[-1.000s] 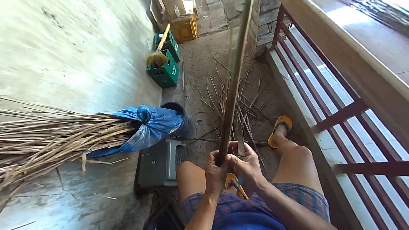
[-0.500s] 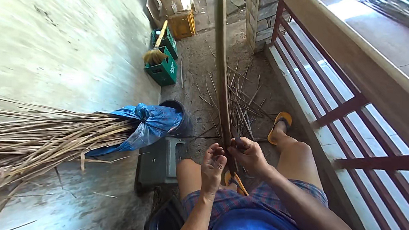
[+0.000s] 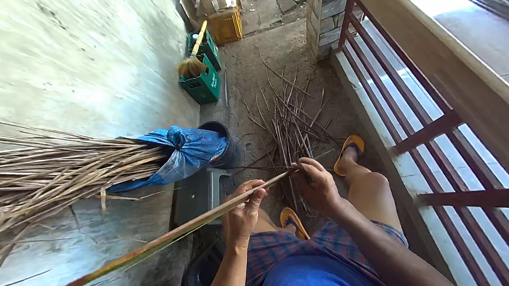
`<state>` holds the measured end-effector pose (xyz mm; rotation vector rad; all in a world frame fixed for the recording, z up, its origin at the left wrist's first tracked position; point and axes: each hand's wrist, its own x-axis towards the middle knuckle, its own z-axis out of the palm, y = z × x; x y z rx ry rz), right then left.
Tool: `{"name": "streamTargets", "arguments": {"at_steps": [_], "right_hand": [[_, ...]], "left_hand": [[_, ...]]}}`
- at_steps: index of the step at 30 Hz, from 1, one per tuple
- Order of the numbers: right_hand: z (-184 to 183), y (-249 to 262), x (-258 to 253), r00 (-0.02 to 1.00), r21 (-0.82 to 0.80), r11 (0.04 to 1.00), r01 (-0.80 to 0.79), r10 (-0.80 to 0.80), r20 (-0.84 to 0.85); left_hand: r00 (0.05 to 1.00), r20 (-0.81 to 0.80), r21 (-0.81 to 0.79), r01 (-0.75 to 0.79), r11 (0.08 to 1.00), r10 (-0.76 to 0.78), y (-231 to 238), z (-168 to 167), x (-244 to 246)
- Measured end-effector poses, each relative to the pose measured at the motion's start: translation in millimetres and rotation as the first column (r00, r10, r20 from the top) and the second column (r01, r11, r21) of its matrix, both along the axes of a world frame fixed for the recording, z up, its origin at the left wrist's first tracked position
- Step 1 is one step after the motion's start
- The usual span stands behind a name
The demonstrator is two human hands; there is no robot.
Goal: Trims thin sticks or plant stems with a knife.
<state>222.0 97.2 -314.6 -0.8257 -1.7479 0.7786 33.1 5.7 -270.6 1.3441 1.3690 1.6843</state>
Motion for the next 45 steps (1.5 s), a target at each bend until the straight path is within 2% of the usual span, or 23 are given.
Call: {"name": "streamTargets", "arguments": {"at_steps": [3,5,6,8,11,13,16,20,29,38,45], "right_hand": [[11,-16,12,0.988,-0.176,0.984,-0.009,-0.018,-0.156],[20,-33,22,0.956,-0.358,0.921,-0.155,0.048,-0.29],[23,-41,26,0.934,-0.443,0.857,-0.263,0.11,-0.341],[24,-53,29,0.878,-0.581,0.669,-0.463,0.257,-0.404],[16,-61,24,0.724,-0.638,0.354,-0.684,0.441,-0.531],[16,-64,15,0.67,-0.662,0.186,-0.726,0.412,-0.618],[17,-66,4,0.652,-0.675,0.06,-0.735,0.335,-0.68],[21,-64,-1,0.639,-0.662,-0.001,-0.75,0.257,-0.725],[19,-61,1,0.629,-0.658,-0.084,-0.749,0.222,-0.745],[24,-55,-1,0.619,-0.638,-0.224,-0.737,0.154,-0.77],[13,-46,-15,0.688,-0.669,-0.222,-0.709,-0.011,-0.725]], "left_hand": [[0.998,-0.014,0.035,-0.061,0.997,0.062,-6,-11,-6],[0.994,-0.012,0.055,-0.104,0.993,0.105,-11,-15,-9],[0.993,-0.013,0.065,-0.115,0.991,0.116,-13,-16,-11],[0.992,-0.029,0.089,-0.121,0.989,0.124,-15,-22,-16],[0.992,-0.054,0.098,-0.111,0.989,0.116,-16,-29,-19],[0.992,-0.072,0.092,-0.101,0.991,0.107,-16,-31,-19],[0.991,-0.098,0.092,-0.084,0.992,0.093,-18,-32,-20],[0.99,-0.111,0.102,-0.078,0.992,0.09,-21,-35,-24],[0.99,-0.105,0.102,-0.081,0.991,0.092,-22,-40,-24],[0.967,-0.2,0.147,-0.128,0.981,0.156,-26,-39,-22],[0.964,-0.266,0.184,0.029,0.982,0.021,-32,-40,-10]]}}
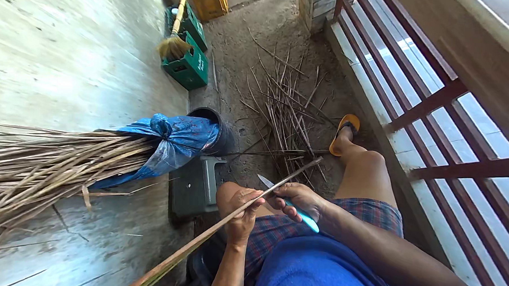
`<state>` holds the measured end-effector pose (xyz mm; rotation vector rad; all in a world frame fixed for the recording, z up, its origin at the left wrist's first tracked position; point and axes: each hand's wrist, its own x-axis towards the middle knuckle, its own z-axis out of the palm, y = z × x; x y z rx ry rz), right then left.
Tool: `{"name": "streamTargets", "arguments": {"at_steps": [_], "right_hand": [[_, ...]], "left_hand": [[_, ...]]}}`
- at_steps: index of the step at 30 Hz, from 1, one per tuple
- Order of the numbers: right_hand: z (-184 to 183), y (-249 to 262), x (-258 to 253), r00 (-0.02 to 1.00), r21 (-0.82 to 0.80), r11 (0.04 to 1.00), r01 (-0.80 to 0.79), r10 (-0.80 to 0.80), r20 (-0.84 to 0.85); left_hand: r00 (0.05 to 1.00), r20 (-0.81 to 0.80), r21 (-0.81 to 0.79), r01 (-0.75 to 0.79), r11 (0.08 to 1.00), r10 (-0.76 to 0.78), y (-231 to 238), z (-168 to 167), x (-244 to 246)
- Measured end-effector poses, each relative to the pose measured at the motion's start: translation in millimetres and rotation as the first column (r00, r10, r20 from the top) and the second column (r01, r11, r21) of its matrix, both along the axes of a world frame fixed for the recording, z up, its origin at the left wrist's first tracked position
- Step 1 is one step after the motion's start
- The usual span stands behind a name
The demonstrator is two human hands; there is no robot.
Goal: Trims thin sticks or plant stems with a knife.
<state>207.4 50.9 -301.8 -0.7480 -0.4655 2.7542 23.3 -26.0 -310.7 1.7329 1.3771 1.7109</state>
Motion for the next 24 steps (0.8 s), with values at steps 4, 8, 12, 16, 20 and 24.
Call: {"name": "streamTargets", "arguments": {"at_steps": [4,8,12,16,20,24], "right_hand": [[-4,8,6,0.999,-0.002,0.999,0.04,-0.04,0.011],[2,10,7,0.997,0.09,0.994,0.066,-0.069,0.032],[-13,45,22,0.934,0.07,0.967,0.247,-0.256,0.247],[-22,53,22,0.882,0.124,0.951,0.284,-0.31,0.356],[-15,31,8,0.9,0.15,0.942,0.299,-0.331,0.285],[-24,22,-6,0.941,0.164,0.946,0.279,-0.304,0.15]], "left_hand": [[0.996,-0.063,0.062,-0.054,0.997,0.058,-11,11,-9],[0.992,-0.073,0.133,-0.095,0.987,0.106,-30,21,-14],[0.976,-0.05,0.173,-0.198,0.965,0.21,-53,40,-31],[0.974,0.044,0.133,-0.227,0.965,0.223,-62,30,-31],[0.944,0.274,0.203,-0.244,0.948,0.185,-50,37,-29],[0.942,0.336,0.251,-0.078,0.965,-0.012,-44,54,-20]]}}
